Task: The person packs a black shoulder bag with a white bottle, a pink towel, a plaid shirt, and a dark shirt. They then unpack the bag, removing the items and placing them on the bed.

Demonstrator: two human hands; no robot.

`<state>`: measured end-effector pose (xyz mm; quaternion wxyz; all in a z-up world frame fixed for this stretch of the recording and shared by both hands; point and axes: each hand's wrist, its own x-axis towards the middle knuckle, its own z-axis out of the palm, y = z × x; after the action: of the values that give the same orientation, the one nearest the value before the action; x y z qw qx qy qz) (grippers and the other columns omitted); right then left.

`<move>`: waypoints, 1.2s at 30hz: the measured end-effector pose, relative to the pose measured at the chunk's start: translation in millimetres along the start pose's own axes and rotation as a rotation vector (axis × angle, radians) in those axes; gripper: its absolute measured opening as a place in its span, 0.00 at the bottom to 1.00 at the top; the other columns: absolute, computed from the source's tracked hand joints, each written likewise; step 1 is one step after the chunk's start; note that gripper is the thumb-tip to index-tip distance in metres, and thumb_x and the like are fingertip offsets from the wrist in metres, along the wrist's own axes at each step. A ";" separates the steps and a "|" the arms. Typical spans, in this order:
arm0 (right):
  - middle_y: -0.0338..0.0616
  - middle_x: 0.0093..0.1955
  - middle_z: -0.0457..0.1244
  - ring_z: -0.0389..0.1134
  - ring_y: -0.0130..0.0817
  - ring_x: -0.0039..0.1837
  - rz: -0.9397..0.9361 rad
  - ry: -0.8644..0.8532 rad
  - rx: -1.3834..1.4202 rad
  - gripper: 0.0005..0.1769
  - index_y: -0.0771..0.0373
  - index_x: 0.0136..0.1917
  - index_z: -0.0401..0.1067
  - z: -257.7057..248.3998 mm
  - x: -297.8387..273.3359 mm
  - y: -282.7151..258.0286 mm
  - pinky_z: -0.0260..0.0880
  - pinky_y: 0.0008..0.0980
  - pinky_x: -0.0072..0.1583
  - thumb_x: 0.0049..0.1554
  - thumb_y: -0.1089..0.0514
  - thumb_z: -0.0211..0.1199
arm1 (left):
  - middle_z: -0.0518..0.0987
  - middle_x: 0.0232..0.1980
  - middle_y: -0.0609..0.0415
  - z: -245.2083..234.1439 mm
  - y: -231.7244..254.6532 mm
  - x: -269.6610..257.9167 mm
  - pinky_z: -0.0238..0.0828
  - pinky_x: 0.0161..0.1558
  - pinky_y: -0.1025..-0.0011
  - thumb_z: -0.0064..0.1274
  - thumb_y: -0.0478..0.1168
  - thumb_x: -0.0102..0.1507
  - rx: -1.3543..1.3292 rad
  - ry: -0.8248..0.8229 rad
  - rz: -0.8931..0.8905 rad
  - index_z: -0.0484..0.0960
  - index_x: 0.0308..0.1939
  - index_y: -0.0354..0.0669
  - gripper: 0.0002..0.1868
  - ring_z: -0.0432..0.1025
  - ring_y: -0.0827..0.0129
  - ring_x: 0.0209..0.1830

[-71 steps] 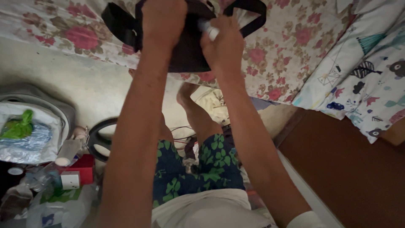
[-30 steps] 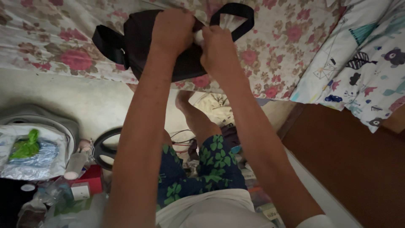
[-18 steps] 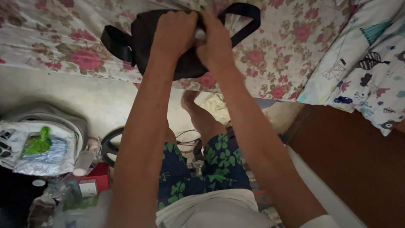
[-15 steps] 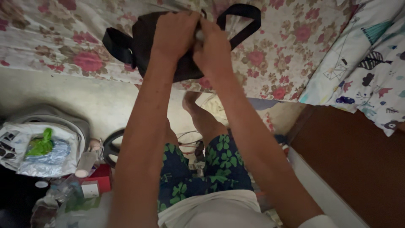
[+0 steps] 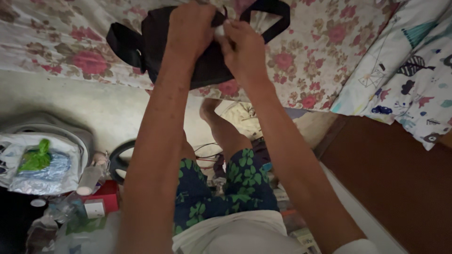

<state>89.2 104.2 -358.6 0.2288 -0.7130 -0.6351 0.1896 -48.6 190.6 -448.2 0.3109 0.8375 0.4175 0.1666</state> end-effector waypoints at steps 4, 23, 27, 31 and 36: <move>0.53 0.51 0.68 0.70 0.54 0.53 0.027 -0.013 -0.010 0.11 0.65 0.50 0.77 -3.5 3.0 -7.1 0.71 0.46 0.54 0.53 0.63 0.71 | 0.83 0.36 0.44 -17.8 -4.9 -7.0 0.74 0.40 0.51 0.64 0.38 0.55 -0.054 -0.043 -0.008 0.87 0.37 0.45 0.08 0.78 0.45 0.38; 0.53 0.47 0.71 0.73 0.52 0.50 0.120 -0.112 0.110 0.09 0.63 0.49 0.81 50.9 -3.6 2.9 0.73 0.43 0.52 0.53 0.64 0.70 | 0.81 0.36 0.39 -51.7 -10.9 -27.0 0.72 0.45 0.48 0.61 0.36 0.62 -0.060 -0.175 0.032 0.84 0.36 0.39 0.04 0.76 0.42 0.41; 0.57 0.50 0.70 0.70 0.59 0.53 -0.014 -0.295 0.101 0.17 0.63 0.53 0.81 47.0 5.0 15.8 0.71 0.48 0.55 0.51 0.69 0.61 | 0.83 0.40 0.47 -51.4 -9.3 -32.0 0.72 0.43 0.51 0.59 0.32 0.57 0.047 -0.051 0.027 0.85 0.43 0.43 0.10 0.76 0.47 0.43; 0.59 0.59 0.68 0.69 0.60 0.56 -0.173 -0.400 0.167 0.27 0.66 0.56 0.78 33.5 3.3 2.4 0.71 0.48 0.57 0.43 0.73 0.54 | 0.82 0.42 0.49 -53.7 -0.5 -36.1 0.73 0.41 0.52 0.58 0.33 0.59 0.203 -0.047 -0.055 0.83 0.40 0.43 0.06 0.77 0.50 0.45; 0.54 0.56 0.69 0.71 0.54 0.59 0.030 -0.109 0.264 0.19 0.63 0.58 0.76 25.5 -1.7 -47.7 0.72 0.45 0.62 0.54 0.70 0.56 | 0.81 0.39 0.46 -72.9 9.0 -52.9 0.73 0.38 0.53 0.60 0.44 0.61 0.192 0.052 -0.287 0.83 0.35 0.41 0.10 0.76 0.48 0.42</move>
<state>35.6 108.8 -352.6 0.2831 -0.6746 -0.6055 0.3133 -114.0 171.8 -388.5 0.2392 0.7904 0.5548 0.1015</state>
